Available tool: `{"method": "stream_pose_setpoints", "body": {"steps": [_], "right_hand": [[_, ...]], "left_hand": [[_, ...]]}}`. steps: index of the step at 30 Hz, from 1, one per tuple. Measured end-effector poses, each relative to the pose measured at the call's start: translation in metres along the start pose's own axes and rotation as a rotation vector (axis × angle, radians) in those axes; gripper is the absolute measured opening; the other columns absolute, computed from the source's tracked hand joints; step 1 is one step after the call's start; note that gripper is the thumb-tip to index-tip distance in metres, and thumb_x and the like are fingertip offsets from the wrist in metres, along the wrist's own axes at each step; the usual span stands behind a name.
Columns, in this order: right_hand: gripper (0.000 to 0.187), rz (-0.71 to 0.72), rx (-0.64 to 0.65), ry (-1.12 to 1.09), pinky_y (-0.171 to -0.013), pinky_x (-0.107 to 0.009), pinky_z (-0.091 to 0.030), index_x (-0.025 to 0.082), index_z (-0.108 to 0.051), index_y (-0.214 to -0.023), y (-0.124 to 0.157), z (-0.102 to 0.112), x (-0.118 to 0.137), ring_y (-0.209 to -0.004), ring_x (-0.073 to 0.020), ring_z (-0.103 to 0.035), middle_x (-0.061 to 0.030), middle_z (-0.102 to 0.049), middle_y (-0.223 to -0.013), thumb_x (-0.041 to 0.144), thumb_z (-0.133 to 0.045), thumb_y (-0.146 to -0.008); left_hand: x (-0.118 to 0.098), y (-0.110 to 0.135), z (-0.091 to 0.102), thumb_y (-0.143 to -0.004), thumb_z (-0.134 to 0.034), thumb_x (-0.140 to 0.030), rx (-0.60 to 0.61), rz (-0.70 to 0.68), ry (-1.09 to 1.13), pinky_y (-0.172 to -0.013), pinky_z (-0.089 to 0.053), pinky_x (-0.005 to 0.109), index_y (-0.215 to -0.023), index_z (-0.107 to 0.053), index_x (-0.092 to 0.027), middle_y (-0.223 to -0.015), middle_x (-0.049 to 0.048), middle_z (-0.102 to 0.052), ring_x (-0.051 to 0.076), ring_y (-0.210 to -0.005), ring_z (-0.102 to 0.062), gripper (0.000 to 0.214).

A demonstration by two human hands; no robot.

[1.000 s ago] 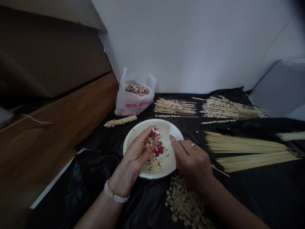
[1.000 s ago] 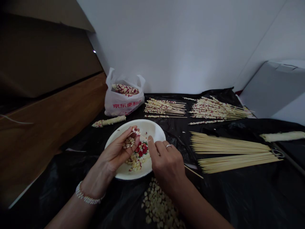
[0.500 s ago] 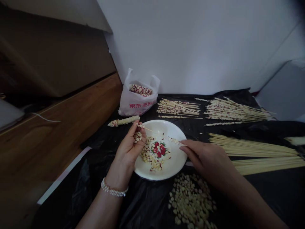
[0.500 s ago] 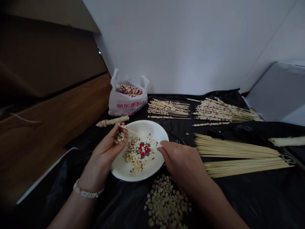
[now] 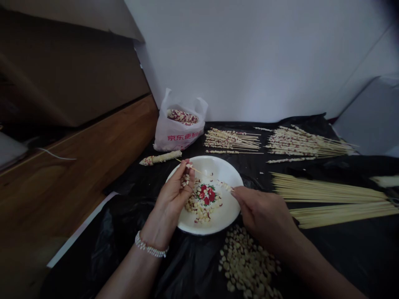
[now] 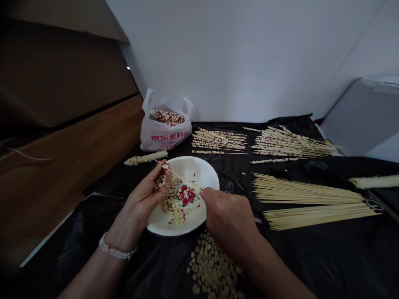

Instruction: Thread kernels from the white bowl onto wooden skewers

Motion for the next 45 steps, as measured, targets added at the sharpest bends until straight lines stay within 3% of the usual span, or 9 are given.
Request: {"method": "stream_pose_setpoints", "body": {"steps": [5,11,20,27,33,38,42,45], "right_hand": [[0.022,-0.007,-0.008,0.077,-0.050,-0.026,-0.024,0.019,-0.056,-0.071,0.000,-0.009,0.006,-0.051,-0.0119,-0.055,0.0005,-0.062,-0.060,0.016,-0.041,-0.087],[0.024,-0.026,-0.084,0.060,-0.051,-0.026,-0.025,0.019,-0.057,-0.071,0.002,-0.009,0.008,-0.054,-0.0126,-0.057,0.0000,-0.063,-0.061,0.019,-0.041,-0.090],[0.024,-0.058,-0.087,0.093,-0.051,-0.026,-0.025,0.019,-0.058,-0.073,-0.002,-0.012,0.008,-0.053,-0.0121,-0.058,-0.0001,-0.064,-0.063,0.017,-0.040,-0.089],[0.025,-0.077,-0.086,0.133,-0.050,-0.027,-0.024,0.019,-0.056,-0.070,-0.003,-0.011,0.009,-0.053,-0.0123,-0.057,0.0005,-0.063,-0.060,0.019,-0.041,-0.090],[0.021,-0.033,-0.053,0.225,-0.052,-0.027,-0.025,0.021,-0.062,-0.075,-0.004,-0.003,-0.006,-0.055,-0.0129,-0.055,0.0013,-0.064,-0.065,0.022,-0.047,-0.090],[0.021,0.083,-0.204,0.415,-0.067,-0.031,-0.035,0.017,-0.067,-0.100,-0.006,0.018,-0.004,-0.071,-0.0179,-0.056,-0.0028,-0.065,-0.072,0.028,-0.051,-0.091],[0.035,0.189,-0.310,0.437,-0.090,-0.039,-0.036,0.012,-0.060,-0.119,-0.004,0.024,0.020,-0.097,-0.0234,-0.056,-0.0094,-0.068,-0.102,0.031,-0.055,-0.090],[0.027,0.243,-0.320,0.472,-0.093,-0.040,-0.035,0.012,-0.063,-0.114,-0.002,0.017,0.032,-0.097,-0.0223,-0.056,-0.0086,-0.069,-0.100,0.020,-0.052,-0.090]], "left_hand": [[0.010,0.004,-0.006,-0.086,-0.058,-0.008,0.039,-0.016,-0.089,-0.060,-0.057,0.016,-0.088,-0.067,-0.010,-0.079,0.0032,-0.069,0.008,-0.064,-0.065,0.010],[0.015,0.008,-0.005,-0.083,-0.061,-0.009,0.030,0.006,-0.111,-0.062,-0.057,0.017,-0.086,-0.068,-0.012,-0.080,0.0022,-0.070,0.008,-0.065,-0.065,0.008],[0.037,0.016,-0.011,-0.079,-0.064,-0.005,0.103,0.067,-0.172,-0.058,-0.057,0.016,-0.087,-0.069,-0.010,-0.083,0.0052,-0.070,0.008,-0.062,-0.065,0.010],[0.038,0.012,-0.008,-0.077,-0.066,-0.004,0.148,0.079,-0.212,-0.063,-0.057,0.017,-0.091,-0.069,-0.010,-0.083,0.0047,-0.069,0.008,-0.066,-0.066,0.015],[0.032,0.015,-0.008,-0.081,-0.062,-0.006,0.103,0.127,-0.126,-0.068,-0.058,0.020,-0.102,-0.067,-0.010,-0.090,0.0052,-0.069,0.011,-0.073,-0.067,0.022],[0.014,0.013,-0.007,-0.083,-0.057,-0.004,0.067,0.017,-0.096,-0.069,-0.058,0.020,-0.104,-0.067,-0.014,-0.086,0.0044,-0.071,0.010,-0.072,-0.067,0.025],[0.037,0.016,-0.012,-0.079,-0.062,-0.003,0.169,0.125,-0.121,-0.074,-0.057,0.020,-0.105,-0.068,-0.021,-0.093,0.0039,-0.072,0.013,-0.082,-0.069,0.032],[0.056,0.023,-0.012,-0.081,-0.059,-0.003,0.160,0.208,-0.155,-0.072,-0.058,0.020,-0.099,-0.070,-0.016,-0.089,0.0070,-0.071,0.014,-0.078,-0.069,0.025]]}}
Point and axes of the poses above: each hand's wrist, its own y-axis away from the middle knuckle, its own z-axis out of the back of the hand, x = y × z, the point moved 9 cm from there along -y, towards the middle knuckle
